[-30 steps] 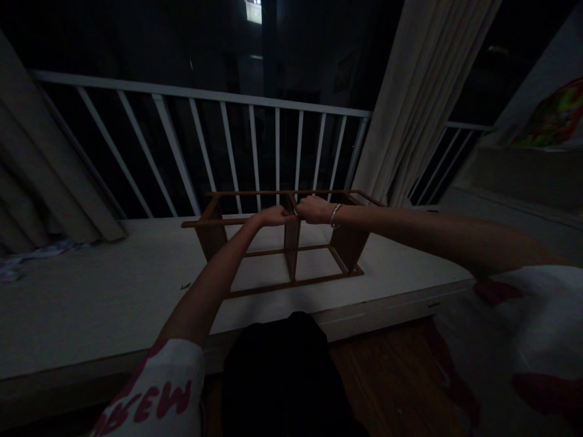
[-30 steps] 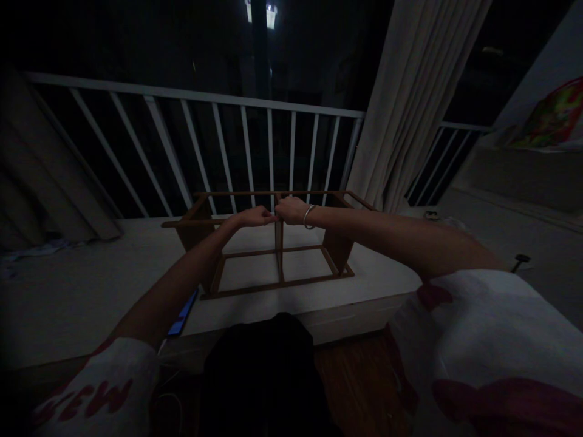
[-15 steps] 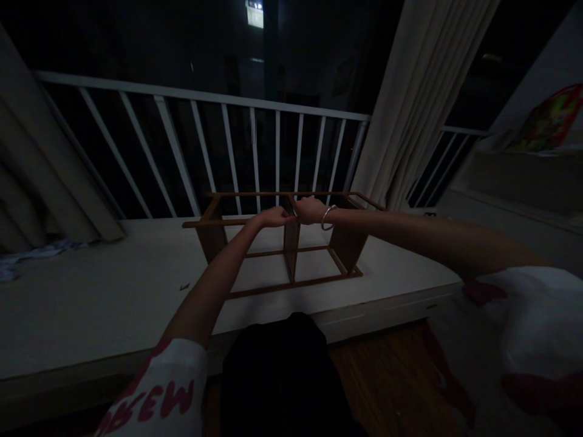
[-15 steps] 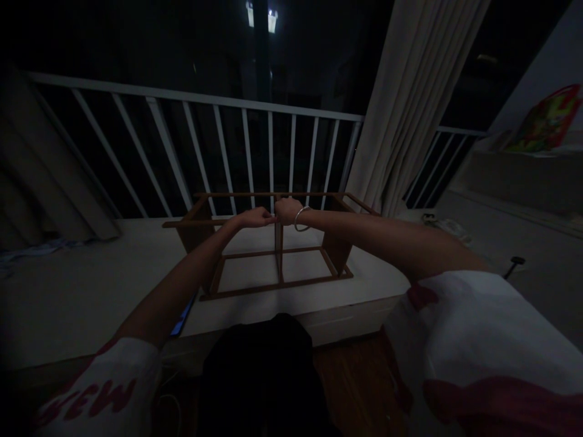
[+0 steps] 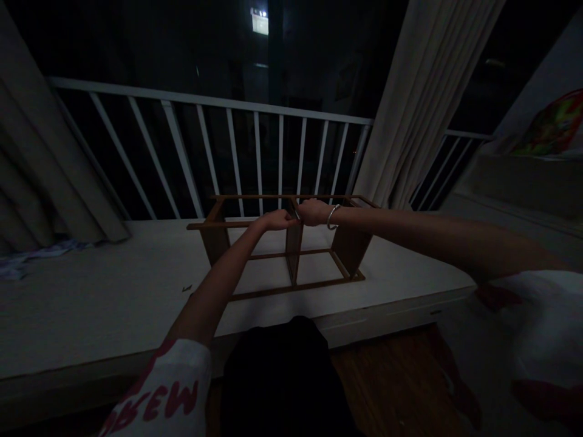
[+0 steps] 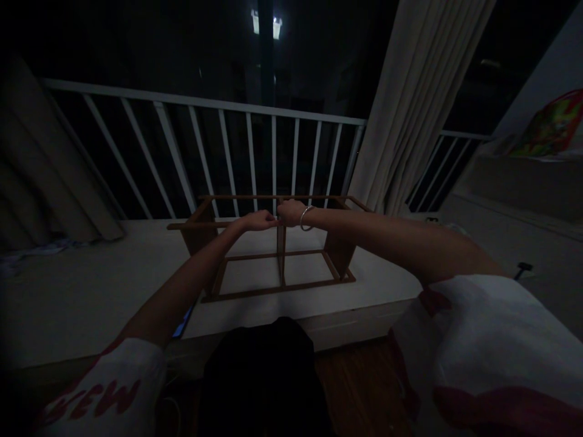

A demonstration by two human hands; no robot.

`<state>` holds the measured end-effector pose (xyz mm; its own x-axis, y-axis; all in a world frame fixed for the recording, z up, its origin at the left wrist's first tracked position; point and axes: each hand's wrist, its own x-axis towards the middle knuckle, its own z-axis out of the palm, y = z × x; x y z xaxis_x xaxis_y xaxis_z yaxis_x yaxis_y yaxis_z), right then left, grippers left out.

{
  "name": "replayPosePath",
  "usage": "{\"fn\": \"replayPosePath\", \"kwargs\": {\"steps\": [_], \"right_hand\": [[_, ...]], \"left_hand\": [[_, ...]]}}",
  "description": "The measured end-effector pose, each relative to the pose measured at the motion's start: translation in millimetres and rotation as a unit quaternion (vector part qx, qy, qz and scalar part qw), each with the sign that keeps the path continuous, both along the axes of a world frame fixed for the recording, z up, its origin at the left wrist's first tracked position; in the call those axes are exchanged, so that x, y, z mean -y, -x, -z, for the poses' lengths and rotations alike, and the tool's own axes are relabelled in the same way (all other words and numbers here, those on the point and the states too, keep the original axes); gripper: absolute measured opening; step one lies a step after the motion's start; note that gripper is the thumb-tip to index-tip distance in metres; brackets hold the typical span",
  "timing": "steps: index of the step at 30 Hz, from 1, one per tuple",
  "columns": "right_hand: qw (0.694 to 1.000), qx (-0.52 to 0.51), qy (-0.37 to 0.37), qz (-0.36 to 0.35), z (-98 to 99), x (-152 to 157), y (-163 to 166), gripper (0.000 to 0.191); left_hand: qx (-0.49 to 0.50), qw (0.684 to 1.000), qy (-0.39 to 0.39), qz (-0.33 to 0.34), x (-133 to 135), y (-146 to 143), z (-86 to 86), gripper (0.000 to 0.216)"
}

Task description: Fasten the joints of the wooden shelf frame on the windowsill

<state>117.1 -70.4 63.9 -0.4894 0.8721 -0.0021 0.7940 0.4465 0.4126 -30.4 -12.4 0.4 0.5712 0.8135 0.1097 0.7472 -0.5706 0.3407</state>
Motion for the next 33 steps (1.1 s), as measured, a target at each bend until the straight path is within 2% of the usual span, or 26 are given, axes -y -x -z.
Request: {"fn": "replayPosePath", "kwargs": {"steps": [5,9,12,15,17,20,24,26,30,33], "right_hand": [[1.000,-0.001,-0.007,-0.006,-8.2,6.1,-0.5,0.032],[0.998,-0.051,-0.024,0.031,-41.4,-5.5,-2.3,0.030],[0.995,-0.068,0.037,0.070,-69.9,-17.0,-8.5,0.026],[0.992,-0.064,0.061,0.092,-76.8,-24.3,-24.8,0.026],[0.991,-0.046,0.055,0.109,-66.1,-26.2,-42.5,0.024],[0.988,-0.051,0.023,0.146,-35.7,-25.9,-75.7,0.027],[0.979,-0.136,-0.011,0.150,7.7,-24.3,-118.5,0.034],[0.968,-0.182,-0.059,0.165,24.7,-25.4,-135.4,0.037],[0.943,-0.260,-0.117,0.172,49.4,-31.5,-159.2,0.040],[0.945,-0.269,-0.098,0.161,63.5,-35.4,-166.7,0.042]], "left_hand": [[-0.002,1.000,-0.003,0.000,-2.0,-0.5,0.5,0.055],[-0.002,1.000,-0.004,0.000,-0.5,-1.8,0.5,0.058],[-0.015,1.000,-0.011,0.006,3.5,-2.7,-0.5,0.060],[-0.045,0.999,-0.022,-0.004,9.9,-3.2,-3.1,0.064],[-0.067,0.997,-0.035,-0.016,14.8,-3.4,-5.6,0.067],[-0.100,0.993,-0.055,-0.028,21.5,-4.5,-9.3,0.070],[-0.157,0.982,-0.087,-0.053,27.4,-7.5,-11.1,0.075],[-0.180,0.976,-0.106,-0.059,29.4,-9.1,-10.7,0.078],[-0.202,0.967,-0.142,-0.062,31.5,-10.2,-9.4,0.081],[-0.216,0.963,-0.150,-0.067,29.3,-8.3,-8.3,0.080]]}}
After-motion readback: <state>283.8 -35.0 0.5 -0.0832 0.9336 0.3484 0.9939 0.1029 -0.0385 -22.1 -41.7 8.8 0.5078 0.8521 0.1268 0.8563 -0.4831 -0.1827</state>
